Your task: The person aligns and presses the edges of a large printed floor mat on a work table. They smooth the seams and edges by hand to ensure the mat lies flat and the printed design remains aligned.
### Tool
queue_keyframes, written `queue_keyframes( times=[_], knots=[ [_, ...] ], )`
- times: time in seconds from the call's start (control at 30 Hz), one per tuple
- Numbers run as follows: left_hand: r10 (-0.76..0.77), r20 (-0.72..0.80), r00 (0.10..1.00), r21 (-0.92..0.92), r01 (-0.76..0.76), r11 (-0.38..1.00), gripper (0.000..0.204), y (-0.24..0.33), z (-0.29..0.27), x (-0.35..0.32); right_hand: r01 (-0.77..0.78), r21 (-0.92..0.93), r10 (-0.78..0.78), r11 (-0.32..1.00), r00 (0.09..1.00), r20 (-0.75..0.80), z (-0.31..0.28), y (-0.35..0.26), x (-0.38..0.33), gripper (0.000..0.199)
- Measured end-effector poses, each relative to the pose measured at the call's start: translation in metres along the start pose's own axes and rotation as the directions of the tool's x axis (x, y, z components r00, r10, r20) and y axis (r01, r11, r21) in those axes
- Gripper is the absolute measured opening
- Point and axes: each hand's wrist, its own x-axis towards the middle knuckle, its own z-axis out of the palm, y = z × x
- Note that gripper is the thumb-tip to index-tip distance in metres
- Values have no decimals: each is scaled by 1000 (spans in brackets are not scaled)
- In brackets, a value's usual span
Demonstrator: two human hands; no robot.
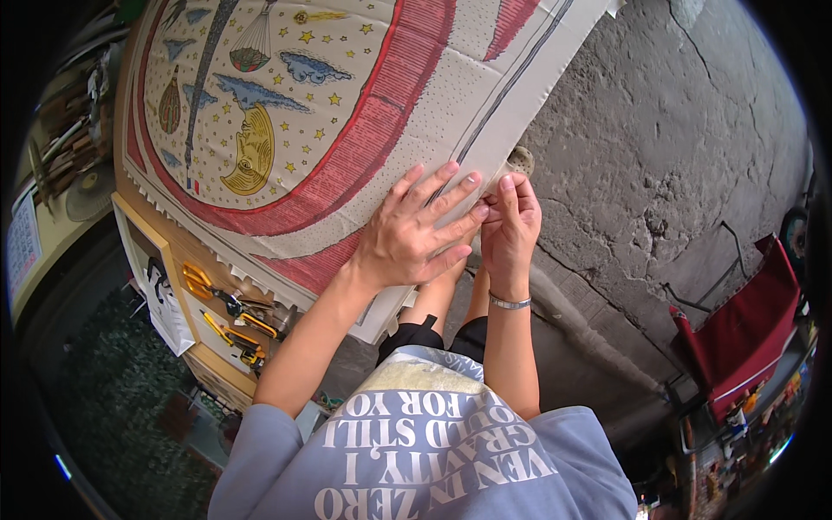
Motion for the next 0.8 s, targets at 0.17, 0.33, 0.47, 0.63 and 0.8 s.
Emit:
queue_keyframes(
  times=[0.17,0.33,0.47,0.63,0.8],
  knots=[
    [17,2,1000,6,-17,1000,43,-1,-2,-4,30,-46,-32,998,998,-53,8,10,1,21],
    [27,-2,1000,0,-27,1000,45,-5,1,-8,66,-26,-68,997,995,-79,11,27,9,21],
    [19,-5,1000,-15,-19,1000,47,-6,2,-12,36,25,-34,999,997,-69,13,31,7,20],
    [16,-41,999,-52,-18,998,49,-10,-4,-11,-67,178,76,982,996,-45,17,34,7,19],
    [46,-96,994,-42,-51,998,48,-14,0,-2,-135,270,130,953,991,37,12,34,10,20]
  ],
)
